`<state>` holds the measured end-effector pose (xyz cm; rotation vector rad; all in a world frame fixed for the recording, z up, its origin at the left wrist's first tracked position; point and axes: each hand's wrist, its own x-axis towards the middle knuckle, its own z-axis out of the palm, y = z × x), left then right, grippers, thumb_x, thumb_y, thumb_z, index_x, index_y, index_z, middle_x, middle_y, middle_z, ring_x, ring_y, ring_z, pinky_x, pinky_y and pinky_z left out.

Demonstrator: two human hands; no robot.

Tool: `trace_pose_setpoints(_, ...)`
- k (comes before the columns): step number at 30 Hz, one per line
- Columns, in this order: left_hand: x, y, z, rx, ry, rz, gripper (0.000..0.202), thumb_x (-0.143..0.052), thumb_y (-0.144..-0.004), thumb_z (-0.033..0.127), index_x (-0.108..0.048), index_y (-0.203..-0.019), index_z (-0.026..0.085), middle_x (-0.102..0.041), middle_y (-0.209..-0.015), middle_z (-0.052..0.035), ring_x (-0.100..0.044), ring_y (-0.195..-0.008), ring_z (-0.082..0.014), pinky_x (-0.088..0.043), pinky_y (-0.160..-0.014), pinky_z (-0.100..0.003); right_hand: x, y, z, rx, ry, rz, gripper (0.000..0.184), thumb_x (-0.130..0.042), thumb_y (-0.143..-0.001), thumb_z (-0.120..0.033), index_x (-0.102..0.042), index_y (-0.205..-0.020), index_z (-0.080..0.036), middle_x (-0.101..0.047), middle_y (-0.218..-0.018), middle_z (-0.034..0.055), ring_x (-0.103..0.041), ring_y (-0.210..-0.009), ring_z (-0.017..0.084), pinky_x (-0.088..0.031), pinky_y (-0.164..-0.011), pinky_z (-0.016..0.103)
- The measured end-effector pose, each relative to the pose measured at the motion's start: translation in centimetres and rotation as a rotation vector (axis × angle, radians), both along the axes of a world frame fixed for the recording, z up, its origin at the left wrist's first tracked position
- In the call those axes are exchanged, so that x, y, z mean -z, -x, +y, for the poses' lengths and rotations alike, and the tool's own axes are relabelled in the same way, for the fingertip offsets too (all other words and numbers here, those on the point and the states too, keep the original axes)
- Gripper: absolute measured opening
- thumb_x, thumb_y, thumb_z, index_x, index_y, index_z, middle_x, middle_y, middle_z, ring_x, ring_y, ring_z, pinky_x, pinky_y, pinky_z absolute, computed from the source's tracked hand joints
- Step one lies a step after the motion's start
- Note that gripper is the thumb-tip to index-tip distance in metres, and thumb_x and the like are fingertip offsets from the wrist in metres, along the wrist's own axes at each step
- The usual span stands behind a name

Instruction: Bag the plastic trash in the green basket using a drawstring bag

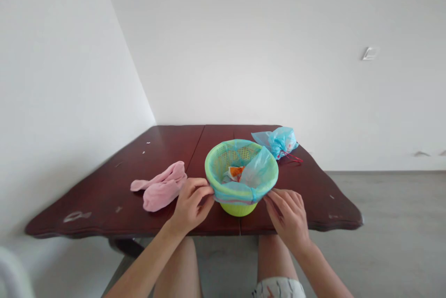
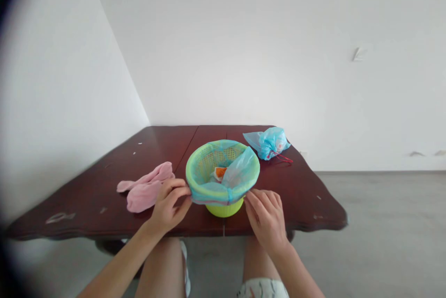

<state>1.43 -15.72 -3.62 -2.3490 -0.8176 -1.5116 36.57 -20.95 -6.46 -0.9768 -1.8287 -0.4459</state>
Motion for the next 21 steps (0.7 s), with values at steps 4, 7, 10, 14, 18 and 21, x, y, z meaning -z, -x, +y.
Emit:
trace_pose_setpoints(4,-0.6,-0.4,-0.1,0.080,0.080,-0.066,0.015,-0.072,-0.110,0.012,-0.070,-0.118,0.025,-0.072,-0.121,-0.0087,-0.072,-0.112,-0.0258,-0.060,-0.101,-0.041,-0.5,-0.3,0.6,-0.013,-0.025,-0.077,0.028,-0.077,-0.113,-0.005,-0.078,-0.136,-0.021,-0.081,-0.110,0.0074,-0.071,-0.095,0.024,-0.056,-0.086,0.044)
trace_pose_setpoints(7,-0.9,-1.1,0.1,0.179,0.179,-0.176,0.013,-0.066,-0.112,0.012,-0.064,-0.113,0.025,-0.072,-0.120,-0.0087,-0.071,-0.111,-0.0244,-0.060,-0.099,-0.040,-0.7,0.1,0.9,-0.016,-0.078,-0.066,0.029,-0.078,-0.111,-0.003,-0.079,-0.134,-0.021,-0.077,-0.110,0.0077,-0.069,-0.095,0.023,-0.057,-0.086,0.043)
trace_pose_setpoints(10,-1.6,-1.8,0.2,0.221,0.226,-0.259,0.013,-0.068,-0.112,0.013,-0.062,-0.114,0.025,-0.072,-0.113,-0.0063,-0.070,-0.105,-0.0227,-0.058,-0.092,-0.038,-0.7,0.6,1.0,-0.023,-0.139,-0.006,0.032,-0.084,-0.108,-0.003,-0.079,-0.134,-0.022,-0.076,-0.111,0.0080,-0.069,-0.098,0.024,-0.060,-0.089,0.044)
trace_pose_setpoints(14,-3.5,-2.5,-0.3,0.181,0.217,-0.183,0.015,-0.071,-0.109,0.016,-0.069,-0.120,0.025,-0.076,-0.108,-0.0044,-0.070,-0.102,-0.0243,-0.055,-0.093,-0.042,-0.4,1.7,0.8,-0.053,-0.184,0.020,0.039,-0.091,-0.105,-0.007,-0.076,-0.139,-0.023,-0.078,-0.115,0.0076,-0.073,-0.101,0.024,-0.061,-0.093,0.044)
trace_pose_setpoints(18,-4.6,-3.3,-1.0,0.156,0.205,-0.096,0.009,-0.071,-0.108,0.019,-0.073,-0.113,0.026,-0.079,-0.105,-0.0030,-0.069,-0.102,-0.0250,-0.050,-0.096,-0.045,-0.5,3.6,0.6,0.012,-0.216,0.061,0.033,-0.089,-0.107,-0.007,-0.079,-0.134,-0.023,-0.073,-0.108,0.0046,-0.071,-0.096,0.021,-0.057,-0.090,0.041)
trace_pose_setpoints(21,-4.3,-4.0,-1.2,0.151,0.170,-0.072,0.008,-0.073,-0.107,0.020,-0.075,-0.113,0.026,-0.079,-0.107,-0.0034,-0.069,-0.102,-0.0253,-0.050,-0.099,-0.046,-1.0,4.6,0.6,0.043,-0.227,0.108,0.027,-0.085,-0.109,-0.006,-0.080,-0.130,-0.024,-0.069,-0.105,0.0031,-0.068,-0.093,0.019,-0.055,-0.088,0.040)
